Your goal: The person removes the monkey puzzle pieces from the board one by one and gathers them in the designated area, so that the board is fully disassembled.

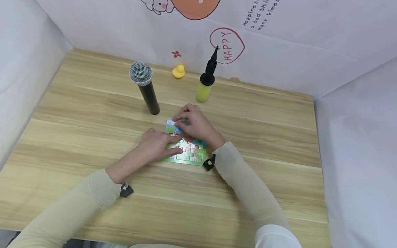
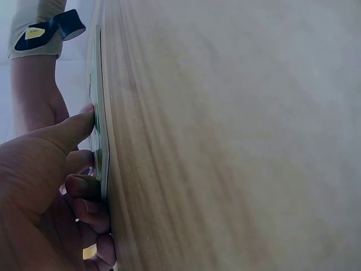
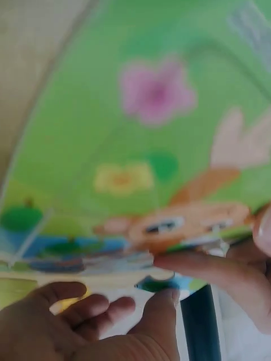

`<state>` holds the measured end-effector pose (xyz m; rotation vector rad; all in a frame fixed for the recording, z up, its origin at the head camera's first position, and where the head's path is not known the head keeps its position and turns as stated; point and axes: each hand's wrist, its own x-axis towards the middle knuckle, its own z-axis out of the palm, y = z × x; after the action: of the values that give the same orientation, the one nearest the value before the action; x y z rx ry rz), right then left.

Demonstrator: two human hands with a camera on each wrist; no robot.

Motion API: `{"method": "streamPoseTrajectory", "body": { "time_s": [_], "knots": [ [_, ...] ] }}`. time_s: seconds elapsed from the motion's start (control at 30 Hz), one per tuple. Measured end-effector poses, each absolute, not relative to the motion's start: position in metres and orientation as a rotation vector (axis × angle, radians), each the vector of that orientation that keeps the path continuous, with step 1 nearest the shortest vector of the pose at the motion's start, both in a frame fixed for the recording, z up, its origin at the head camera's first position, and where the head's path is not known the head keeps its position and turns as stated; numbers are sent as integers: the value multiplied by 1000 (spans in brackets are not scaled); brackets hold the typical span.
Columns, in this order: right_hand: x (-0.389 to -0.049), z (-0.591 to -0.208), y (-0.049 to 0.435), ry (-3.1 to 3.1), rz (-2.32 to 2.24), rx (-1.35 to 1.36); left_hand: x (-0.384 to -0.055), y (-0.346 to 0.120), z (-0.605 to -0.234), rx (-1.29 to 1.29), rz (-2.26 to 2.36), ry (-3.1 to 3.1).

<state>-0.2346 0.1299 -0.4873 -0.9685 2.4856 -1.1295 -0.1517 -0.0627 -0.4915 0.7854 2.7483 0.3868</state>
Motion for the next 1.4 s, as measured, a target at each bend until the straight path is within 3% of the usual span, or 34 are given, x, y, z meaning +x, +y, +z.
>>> {"method": "streamPoseTrajectory", "body": {
  "time_s": [0.43, 0.83, 1.4],
  "knots": [
    [-224, -484, 155, 2527, -1333, -966, -152, -61, -491, 787, 374, 2739],
    [-204, -471, 253, 2537, -1265, -581, -153, -70, -487, 739, 362, 2716],
    [-221, -482, 265, 2682, -871, -750, -150, -59, -489, 700, 428, 2677]
  ]
}}
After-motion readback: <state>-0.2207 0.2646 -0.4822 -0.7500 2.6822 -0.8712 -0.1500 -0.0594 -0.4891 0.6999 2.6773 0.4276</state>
